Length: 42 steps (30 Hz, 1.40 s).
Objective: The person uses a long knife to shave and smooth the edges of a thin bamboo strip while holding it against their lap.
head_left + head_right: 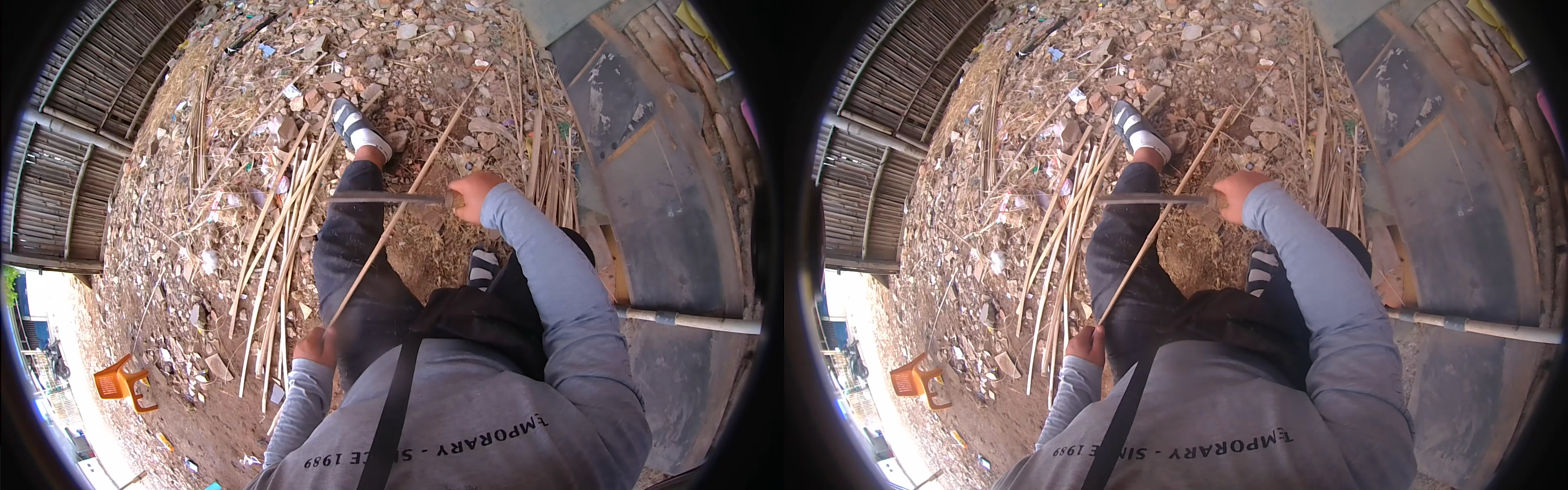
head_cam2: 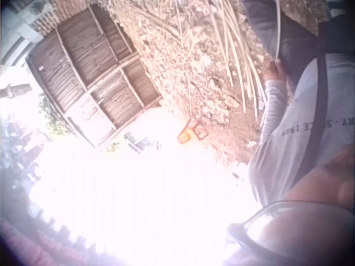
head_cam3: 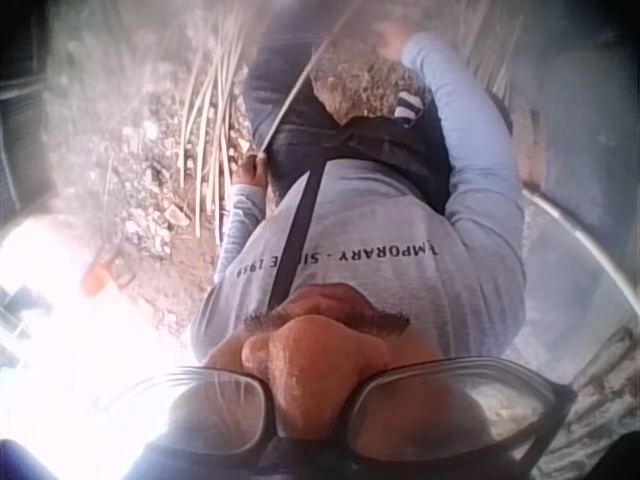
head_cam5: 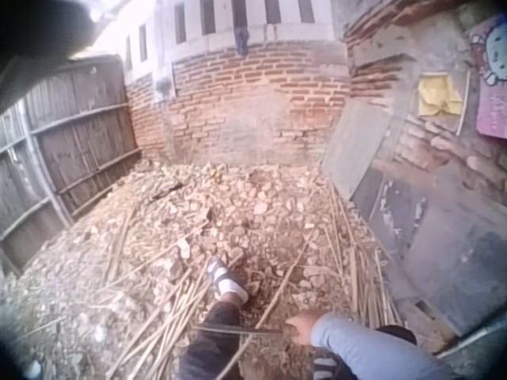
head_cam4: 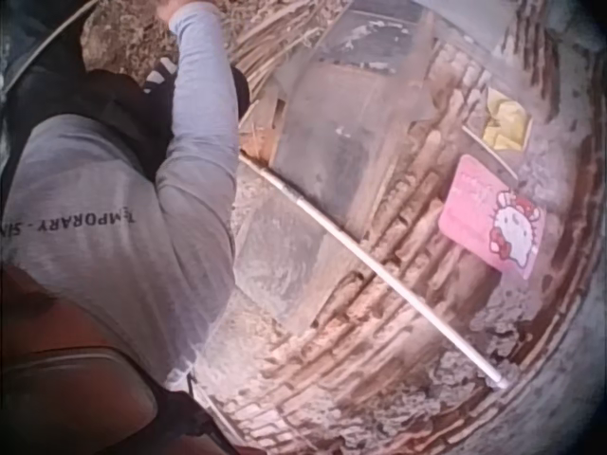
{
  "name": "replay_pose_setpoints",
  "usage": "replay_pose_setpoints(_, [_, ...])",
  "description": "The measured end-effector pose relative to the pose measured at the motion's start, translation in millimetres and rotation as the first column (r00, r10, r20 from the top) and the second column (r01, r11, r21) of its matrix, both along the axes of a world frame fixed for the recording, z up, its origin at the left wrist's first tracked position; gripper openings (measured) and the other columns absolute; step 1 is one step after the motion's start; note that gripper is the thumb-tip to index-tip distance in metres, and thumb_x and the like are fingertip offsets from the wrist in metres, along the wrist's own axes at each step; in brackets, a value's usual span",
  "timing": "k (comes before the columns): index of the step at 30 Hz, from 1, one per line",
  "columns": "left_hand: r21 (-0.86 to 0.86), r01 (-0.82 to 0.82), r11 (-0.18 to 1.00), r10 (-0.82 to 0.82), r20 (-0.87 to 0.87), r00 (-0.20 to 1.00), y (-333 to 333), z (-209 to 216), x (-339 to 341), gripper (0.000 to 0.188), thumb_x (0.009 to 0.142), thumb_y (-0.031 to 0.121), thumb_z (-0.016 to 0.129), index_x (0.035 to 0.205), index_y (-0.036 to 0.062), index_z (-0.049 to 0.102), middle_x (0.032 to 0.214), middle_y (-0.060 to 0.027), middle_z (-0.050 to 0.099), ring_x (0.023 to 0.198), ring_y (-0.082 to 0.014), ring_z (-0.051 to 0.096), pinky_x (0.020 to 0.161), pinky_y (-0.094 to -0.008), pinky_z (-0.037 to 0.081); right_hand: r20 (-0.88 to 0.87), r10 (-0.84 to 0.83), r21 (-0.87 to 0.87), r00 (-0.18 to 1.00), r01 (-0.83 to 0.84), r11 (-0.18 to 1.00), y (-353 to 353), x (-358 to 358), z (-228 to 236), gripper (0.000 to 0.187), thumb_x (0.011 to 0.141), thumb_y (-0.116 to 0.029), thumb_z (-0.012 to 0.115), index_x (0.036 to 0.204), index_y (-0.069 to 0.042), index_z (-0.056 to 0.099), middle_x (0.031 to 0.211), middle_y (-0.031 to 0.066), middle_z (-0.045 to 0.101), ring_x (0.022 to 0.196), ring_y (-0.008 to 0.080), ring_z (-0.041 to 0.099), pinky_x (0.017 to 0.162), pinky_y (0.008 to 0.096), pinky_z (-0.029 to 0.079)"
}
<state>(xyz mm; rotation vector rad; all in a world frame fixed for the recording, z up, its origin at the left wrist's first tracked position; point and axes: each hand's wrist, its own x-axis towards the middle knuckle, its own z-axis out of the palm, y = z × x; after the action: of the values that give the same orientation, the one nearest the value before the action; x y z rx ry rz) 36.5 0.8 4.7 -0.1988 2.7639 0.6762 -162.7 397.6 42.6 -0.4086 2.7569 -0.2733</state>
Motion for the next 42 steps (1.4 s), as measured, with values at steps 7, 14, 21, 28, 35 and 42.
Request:
replay_pose_setpoints(7, [-0.105, 0.021, 0.994, -0.023, -0.018, 1.000, 2, -7, -6, 0.042, 0.091, 0.040, 0.047, 0.074, 0.0032, 0.055, 0.067, -0.0255, 0.059, 0.069, -0.0456, 0.058, 0.061, -0.0531, 0.043, 0.194, -0.150, 0.098, 0.970, 0.133, 0.986, -15, -4, 10, 0.038, 0.074, -0.022, 0.059, 0.110, -0.010, 0.061, 0.106, 0.0167, 0.063, 0.101, 0.0325, 0.060, 0.089, 0.0409, 0.048])
replay_pose_setpoints(14, [-0.155, 0.149, 0.977, -0.145, 0.038, 0.989, -11, -23, -15, 0.040, 0.090, 0.044, 0.044, 0.081, 0.0064, 0.056, 0.066, -0.0235, 0.060, 0.064, -0.0443, 0.059, 0.059, -0.0530, 0.047, 0.136, -0.350, -0.006, 0.927, 0.354, 0.935, 22, -23, -42, 0.034, 0.075, -0.022, 0.059, 0.105, -0.009, 0.062, 0.098, 0.0170, 0.065, 0.094, 0.0332, 0.062, 0.085, 0.0416, 0.049])
replay_pose_setpoints(21, [-0.174, 0.124, 0.977, -0.114, 0.065, 0.991, -21, -37, -3, 0.041, 0.090, 0.045, 0.045, 0.080, 0.0062, 0.055, 0.065, -0.0235, 0.060, 0.064, -0.0443, 0.060, 0.059, -0.0523, 0.047, 0.167, -0.017, -0.023, 0.986, 0.022, 1.000, -27, 0, -19, 0.038, 0.072, -0.022, 0.061, 0.107, -0.007, 0.061, 0.090, 0.0200, 0.064, 0.087, 0.0359, 0.062, 0.080, 0.0414, 0.051])
replay_pose_setpoints(28, [-0.161, 0.153, 0.975, -0.138, 0.103, 0.985, -16, -18, -22, 0.043, 0.090, 0.048, 0.046, 0.080, 0.0065, 0.056, 0.067, -0.0232, 0.061, 0.065, -0.0440, 0.060, 0.060, -0.0521, 0.047, 0.168, -0.217, 0.009, 0.961, 0.219, 0.976, -13, -15, -27, 0.031, 0.077, -0.020, 0.058, 0.106, -0.011, 0.063, 0.095, 0.0177, 0.065, 0.090, 0.0337, 0.063, 0.084, 0.0413, 0.050])
replay_pose_setpoints(35, [-0.178, 0.159, 0.971, -0.137, 0.132, 0.982, -9, -15, -29, 0.047, 0.092, 0.050, 0.042, 0.085, 0.0058, 0.058, 0.071, -0.0246, 0.061, 0.070, -0.0444, 0.060, 0.063, -0.0521, 0.047, 0.181, -0.225, 0.072, 0.957, 0.215, 0.974, -6, -15, -41, 0.042, 0.076, -0.021, 0.059, 0.117, -0.013, 0.059, 0.099, 0.0157, 0.065, 0.093, 0.0313, 0.063, 0.086, 0.0401, 0.050])
replay_pose_setpoints(42, [-0.163, 0.205, 0.965, -0.180, 0.158, 0.971, -20, -18, -19, 0.047, 0.091, 0.049, 0.045, 0.081, 0.0044, 0.057, 0.073, -0.0242, 0.061, 0.074, -0.0440, 0.060, 0.067, -0.0513, 0.047, 0.160, -0.145, 0.022, 0.976, 0.144, 0.989, -5, -14, -53, 0.047, 0.071, -0.025, 0.063, 0.115, -0.010, 0.061, 0.101, 0.0186, 0.064, 0.096, 0.0351, 0.061, 0.088, 0.0411, 0.048])
